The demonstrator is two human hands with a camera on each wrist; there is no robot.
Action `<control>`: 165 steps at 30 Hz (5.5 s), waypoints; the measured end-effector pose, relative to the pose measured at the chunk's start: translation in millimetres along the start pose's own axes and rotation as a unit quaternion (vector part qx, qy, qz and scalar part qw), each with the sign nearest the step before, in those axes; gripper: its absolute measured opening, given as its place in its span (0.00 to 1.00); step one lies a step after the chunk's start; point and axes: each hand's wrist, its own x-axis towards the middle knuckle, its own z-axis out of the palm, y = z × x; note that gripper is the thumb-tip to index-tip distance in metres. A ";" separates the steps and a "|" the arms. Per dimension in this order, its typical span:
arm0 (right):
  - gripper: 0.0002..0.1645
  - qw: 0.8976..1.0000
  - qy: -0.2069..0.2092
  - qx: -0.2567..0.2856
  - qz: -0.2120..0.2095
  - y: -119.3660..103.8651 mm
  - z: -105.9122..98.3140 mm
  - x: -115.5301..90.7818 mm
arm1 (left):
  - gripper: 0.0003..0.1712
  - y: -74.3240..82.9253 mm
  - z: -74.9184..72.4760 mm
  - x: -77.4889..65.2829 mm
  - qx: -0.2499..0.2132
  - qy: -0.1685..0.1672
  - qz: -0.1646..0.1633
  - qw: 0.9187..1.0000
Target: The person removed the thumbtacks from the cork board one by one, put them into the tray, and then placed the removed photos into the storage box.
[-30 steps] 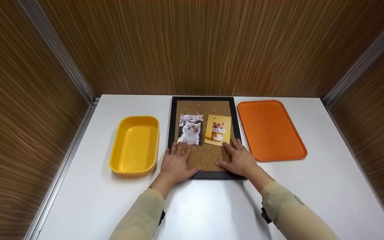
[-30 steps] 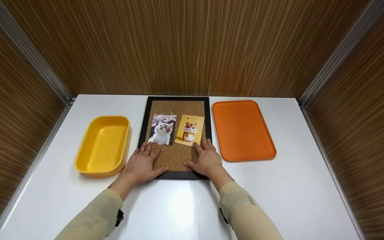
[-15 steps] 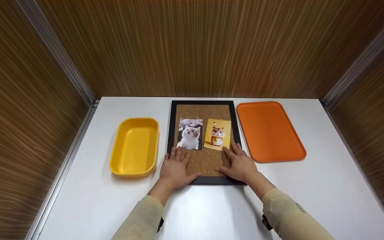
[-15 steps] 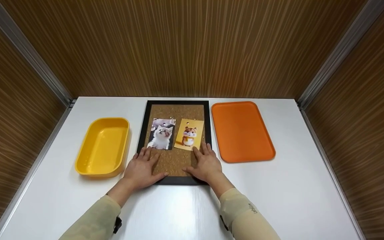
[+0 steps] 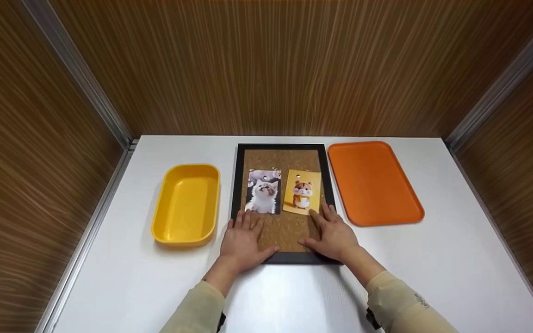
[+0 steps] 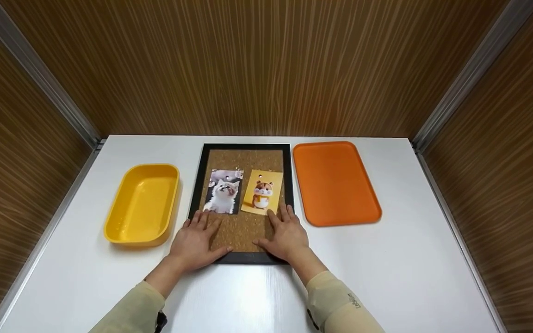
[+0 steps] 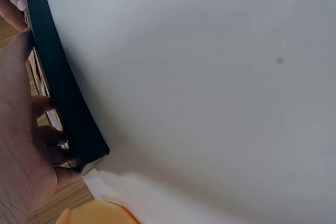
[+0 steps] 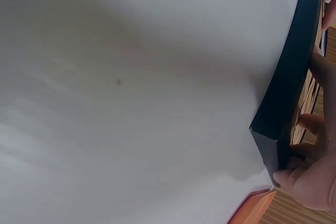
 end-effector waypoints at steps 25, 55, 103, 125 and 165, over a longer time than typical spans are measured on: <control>0.58 1.000 0.015 -0.009 -0.005 -6.0 6.8 -19.3 | 0.58 3.9 2.1 -20.9 0.005 0.022 0.007 1.000; 0.57 1.000 0.013 -0.006 -0.014 -7.0 -0.4 -25.1 | 0.59 5.1 -1.8 -25.8 -0.012 0.026 0.015 0.999; 0.69 0.999 0.032 0.043 -0.009 -1.6 -0.3 -26.9 | 0.45 42.4 -12.1 22.3 -0.040 0.012 0.112 0.993; 0.68 0.997 -0.010 0.072 -0.014 11.3 -11.0 -28.4 | 0.39 42.9 8.7 33.3 -0.013 0.048 0.159 0.986; 0.40 0.937 0.041 0.340 -0.067 47.0 -82.3 113.9 | 0.39 38.5 17.0 31.9 -0.008 0.074 0.154 0.985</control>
